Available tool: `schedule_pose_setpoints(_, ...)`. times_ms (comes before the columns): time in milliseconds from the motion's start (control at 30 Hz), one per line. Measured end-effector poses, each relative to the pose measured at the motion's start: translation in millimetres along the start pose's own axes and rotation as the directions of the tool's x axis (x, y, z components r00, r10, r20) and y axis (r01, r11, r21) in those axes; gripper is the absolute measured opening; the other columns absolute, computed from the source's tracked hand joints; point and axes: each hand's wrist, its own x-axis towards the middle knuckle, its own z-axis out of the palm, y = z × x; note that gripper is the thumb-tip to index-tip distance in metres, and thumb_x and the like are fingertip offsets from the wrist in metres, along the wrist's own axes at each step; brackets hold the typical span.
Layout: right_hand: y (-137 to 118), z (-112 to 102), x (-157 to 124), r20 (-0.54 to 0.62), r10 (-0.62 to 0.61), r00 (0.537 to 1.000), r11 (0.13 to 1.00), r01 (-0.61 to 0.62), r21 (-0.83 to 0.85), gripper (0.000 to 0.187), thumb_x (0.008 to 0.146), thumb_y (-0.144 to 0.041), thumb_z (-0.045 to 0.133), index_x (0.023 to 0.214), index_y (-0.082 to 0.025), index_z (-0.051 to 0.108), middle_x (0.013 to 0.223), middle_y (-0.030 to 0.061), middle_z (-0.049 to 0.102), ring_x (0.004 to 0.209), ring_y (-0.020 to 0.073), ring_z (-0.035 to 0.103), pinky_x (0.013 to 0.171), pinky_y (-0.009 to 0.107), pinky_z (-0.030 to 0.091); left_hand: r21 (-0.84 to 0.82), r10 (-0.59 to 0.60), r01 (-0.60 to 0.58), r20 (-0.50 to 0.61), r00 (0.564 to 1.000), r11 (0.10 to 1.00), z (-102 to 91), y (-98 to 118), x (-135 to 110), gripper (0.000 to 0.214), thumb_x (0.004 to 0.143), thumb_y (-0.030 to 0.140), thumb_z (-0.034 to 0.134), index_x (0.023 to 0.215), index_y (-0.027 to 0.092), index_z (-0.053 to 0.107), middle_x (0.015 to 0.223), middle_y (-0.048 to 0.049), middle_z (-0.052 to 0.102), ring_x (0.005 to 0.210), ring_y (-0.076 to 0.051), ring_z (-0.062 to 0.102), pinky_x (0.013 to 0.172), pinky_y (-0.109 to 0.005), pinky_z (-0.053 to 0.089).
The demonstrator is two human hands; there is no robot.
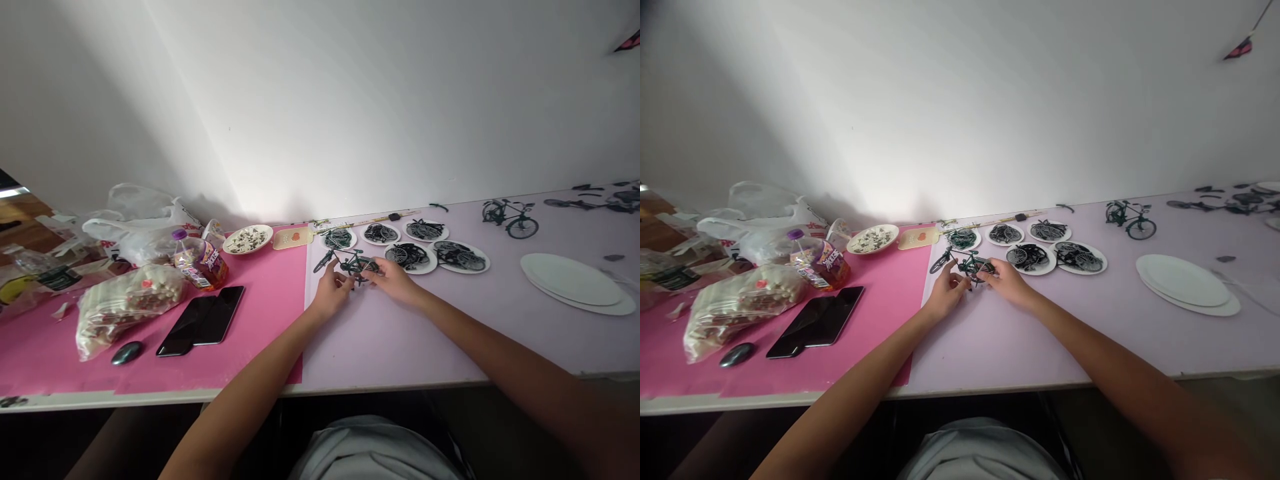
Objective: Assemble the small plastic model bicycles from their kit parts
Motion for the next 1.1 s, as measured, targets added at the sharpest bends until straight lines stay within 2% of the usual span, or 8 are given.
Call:
schedule_pose_setpoints(100, -4, 0, -1, 0.005, 0.022, 1.000, 0.999, -0.022, 0.040, 0.039, 0.083, -0.050, 0.078, 0.104, -0.018, 0.072, 0.101, 0.0088, 0.074, 0.087, 0.0225, 0.070, 0.070, 0.035, 0.064, 0.136, 0.050, -0.047, -0.023, 0.998, 0.990, -0.9, 4, 0, 0.060, 0.092, 0.045, 0.066, 0.140, 0.013, 0.050, 0.076, -0.0017, 0.070, 0.067, -0.017, 0.062, 0.065, -0.028, 0.045)
schedule_pose_setpoints(167, -4, 0, -2, 0.012, 0.034, 0.999, 0.997, -0.035, 0.074, 0.043, 0.081, -0.052, 0.080, 0.106, -0.018, 0.073, 0.101, 0.0086, 0.074, 0.087, 0.0222, 0.070, 0.070, 0.034, 0.063, 0.214, 0.074, -0.068, -0.020, 0.997, 0.974, -1.4, 6, -1, 0.044, 0.092, 0.050, 0.064, 0.119, 0.015, 0.061, 0.076, -0.0024, 0.069, 0.067, -0.017, 0.061, 0.064, -0.029, 0.044)
schedule_pose_setpoints(233, -3, 1, -2, 0.028, 0.042, 0.999, 0.993, -0.045, 0.110, 0.047, 0.079, -0.055, 0.081, 0.107, -0.018, 0.073, 0.100, 0.0089, 0.074, 0.088, 0.0228, 0.070, 0.068, 0.034, 0.063, 0.266, 0.095, -0.085, -0.025, 0.995, 0.960, -1.6, 8, -1, 0.036, 0.092, 0.054, 0.063, 0.095, 0.018, 0.062, 0.077, -0.0033, 0.069, 0.066, -0.017, 0.060, 0.062, -0.029, 0.043)
schedule_pose_setpoints(300, -2, 2, -1, 0.055, 0.044, 0.998, 0.988, -0.052, 0.143, 0.050, 0.079, -0.057, 0.081, 0.110, -0.018, 0.073, 0.103, 0.0099, 0.075, 0.089, 0.0234, 0.071, 0.067, 0.033, 0.062, 0.271, 0.108, -0.096, -0.030, 0.994, 0.958, -1.6, 7, -1, 0.038, 0.092, 0.056, 0.062, 0.085, 0.019, 0.058, 0.078, -0.0042, 0.069, 0.066, -0.017, 0.060, 0.062, -0.029, 0.043)
schedule_pose_setpoints(567, -5, 1, -5, 0.113, 0.043, 0.993, 0.986, -0.060, 0.157, 0.051, 0.081, -0.060, 0.079, 0.110, -0.018, 0.072, 0.108, 0.0106, 0.075, 0.092, 0.0237, 0.071, 0.071, 0.034, 0.062, 0.071, 0.130, -0.129, -0.011, 0.991, 0.989, 0.0, 0, 4, 0.044, 0.094, 0.060, 0.060, 0.093, 0.016, 0.066, 0.095, -0.0113, 0.076, 0.088, -0.022, 0.070, 0.076, -0.032, 0.053)
schedule_pose_setpoints(800, -10, 4, -10, 0.150, 0.029, 0.988, 0.986, -0.052, 0.156, 0.051, 0.089, -0.055, 0.073, 0.126, -0.023, 0.061, 0.121, 0.0101, 0.071, 0.102, 0.0237, 0.070, 0.072, 0.033, 0.063, -0.250, 0.087, -0.072, 0.050, 0.995, 0.966, 0.5, -1, 7, 0.052, 0.083, 0.061, 0.077, 0.101, 0.014, 0.067, 0.101, -0.0144, 0.077, 0.092, -0.025, 0.074, 0.079, -0.034, 0.055)
schedule_pose_setpoints(967, -16, 3, -13, 0.168, 0.028, 0.985, 0.997, -0.039, 0.064, 0.049, 0.094, -0.053, 0.068, 0.132, -0.025, 0.057, 0.121, 0.0094, 0.071, 0.104, 0.0243, 0.071, 0.076, 0.034, 0.062, -0.349, 0.067, -0.036, 0.079, 0.995, 0.937, 0.1, -1, 8, 0.057, 0.077, 0.062, 0.082, 0.100, 0.013, 0.066, 0.097, -0.0129, 0.078, 0.088, -0.024, 0.074, 0.082, -0.036, 0.057)
schedule_pose_setpoints(1100, -21, 1, -13, 0.118, 0.017, 0.993, 0.997, -0.009, -0.075, 0.047, 0.095, -0.055, 0.065, 0.131, -0.024, 0.059, 0.114, 0.0091, 0.074, 0.101, 0.0247, 0.071, 0.075, 0.032, 0.058, -0.360, 0.054, -0.044, 0.017, 0.998, 0.932, 0.1, -4, 11, 0.055, 0.078, 0.061, 0.082, 0.099, 0.013, 0.066, 0.096, -0.0119, 0.077, 0.088, -0.023, 0.074, 0.082, -0.036, 0.057)
